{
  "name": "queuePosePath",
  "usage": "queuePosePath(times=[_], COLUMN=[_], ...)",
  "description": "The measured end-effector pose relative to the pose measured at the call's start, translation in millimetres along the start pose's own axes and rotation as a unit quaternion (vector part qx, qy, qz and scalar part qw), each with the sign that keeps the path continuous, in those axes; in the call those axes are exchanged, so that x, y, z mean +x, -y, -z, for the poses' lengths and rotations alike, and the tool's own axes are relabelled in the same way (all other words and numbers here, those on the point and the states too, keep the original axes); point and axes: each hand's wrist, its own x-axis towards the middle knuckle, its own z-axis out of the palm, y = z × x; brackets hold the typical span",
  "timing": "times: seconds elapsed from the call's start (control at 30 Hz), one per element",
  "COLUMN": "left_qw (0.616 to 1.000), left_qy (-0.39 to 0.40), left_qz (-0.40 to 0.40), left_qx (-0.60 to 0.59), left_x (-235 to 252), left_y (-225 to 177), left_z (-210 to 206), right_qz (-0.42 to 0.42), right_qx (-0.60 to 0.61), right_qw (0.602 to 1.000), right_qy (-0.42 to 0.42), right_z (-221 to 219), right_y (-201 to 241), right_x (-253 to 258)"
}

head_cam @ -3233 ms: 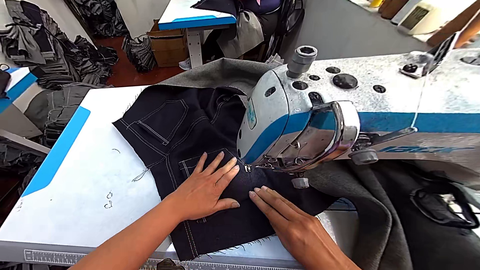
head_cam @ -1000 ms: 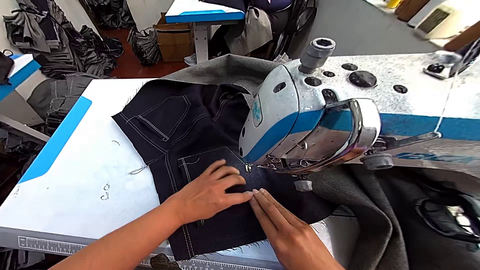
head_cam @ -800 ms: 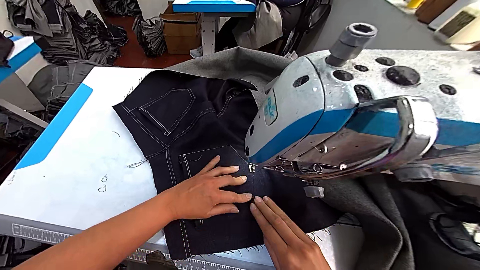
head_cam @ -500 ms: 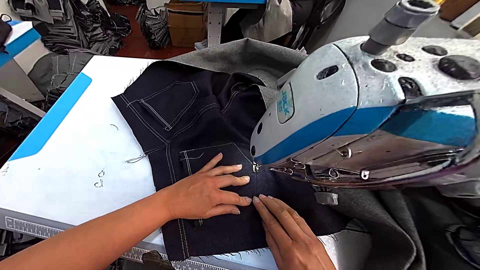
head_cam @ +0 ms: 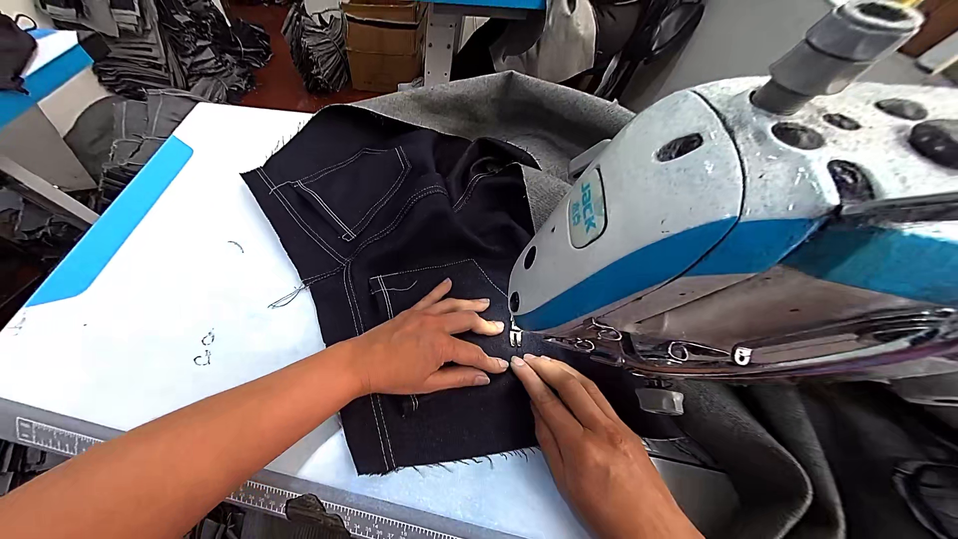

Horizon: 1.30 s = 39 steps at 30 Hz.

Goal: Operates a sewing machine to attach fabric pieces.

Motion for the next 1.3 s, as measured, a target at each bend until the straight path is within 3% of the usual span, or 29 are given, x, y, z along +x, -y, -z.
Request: queuePosePath(times=[0.9, 1.3], left_qw=[0.999, 1.000], left_qy=[-0.021, -0.023], left_qz=[-0.010, -0.003], left_qx=[0.028, 0.021], left_x=[13, 14], left_y=[18, 20], left_z=[5, 5], right_qz=[-0.049, -0.136], right_qx=[0.048, 0.131], right_qw=[0.997, 0.978], right_qy=[-0.048, -0.089], right_z=[-5, 14], right_y=[-5, -11], right_x=[-3, 3])
